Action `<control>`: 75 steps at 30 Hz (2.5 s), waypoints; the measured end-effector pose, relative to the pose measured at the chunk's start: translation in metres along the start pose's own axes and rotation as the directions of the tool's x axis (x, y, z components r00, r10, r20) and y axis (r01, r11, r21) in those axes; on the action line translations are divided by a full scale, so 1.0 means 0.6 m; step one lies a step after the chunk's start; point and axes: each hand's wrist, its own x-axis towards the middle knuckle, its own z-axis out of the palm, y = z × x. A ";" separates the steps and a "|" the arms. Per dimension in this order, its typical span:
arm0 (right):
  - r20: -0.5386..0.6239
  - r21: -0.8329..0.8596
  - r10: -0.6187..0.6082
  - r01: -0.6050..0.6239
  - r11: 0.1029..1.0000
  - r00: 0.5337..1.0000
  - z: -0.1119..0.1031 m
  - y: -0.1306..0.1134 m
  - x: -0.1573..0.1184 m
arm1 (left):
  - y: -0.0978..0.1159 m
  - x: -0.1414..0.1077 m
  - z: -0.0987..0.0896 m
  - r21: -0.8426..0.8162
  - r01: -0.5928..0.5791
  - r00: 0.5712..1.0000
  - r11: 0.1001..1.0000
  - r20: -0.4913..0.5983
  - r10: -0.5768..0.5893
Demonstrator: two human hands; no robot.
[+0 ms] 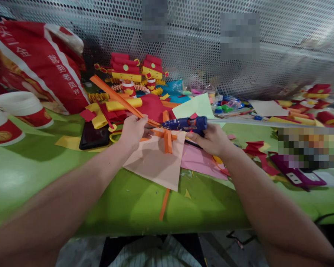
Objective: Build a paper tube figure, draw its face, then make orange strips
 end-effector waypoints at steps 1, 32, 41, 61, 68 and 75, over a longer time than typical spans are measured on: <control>-0.003 -0.024 -0.010 0.010 1.000 1.000 0.000 0.000 -0.001 | 0.001 0.000 0.000 -0.002 0.004 1.000 1.000 0.003 -0.004; 0.044 -0.171 0.005 0.003 0.985 0.999 0.003 -0.004 -0.007 | 0.002 -0.001 0.001 -0.048 0.082 0.996 0.995 0.035 -0.080; 0.025 -0.235 0.014 -0.008 0.972 1.000 0.002 0.005 -0.009 | 0.003 0.002 0.000 -0.050 0.073 0.997 0.996 0.043 -0.071; -0.048 0.278 0.089 -0.072 0.958 0.995 0.003 0.026 -0.002 | 0.001 0.003 -0.001 -0.051 0.012 1.000 0.999 0.027 -0.011; -0.031 0.242 0.086 -0.076 0.967 0.996 0.008 0.033 -0.001 | -0.002 0.003 0.002 -0.024 -0.003 0.999 1.000 0.051 0.005; -0.023 0.133 0.074 -0.070 0.989 0.997 0.012 0.030 -0.001 | -0.001 0.001 0.006 -0.022 0.004 0.999 1.000 0.047 -0.002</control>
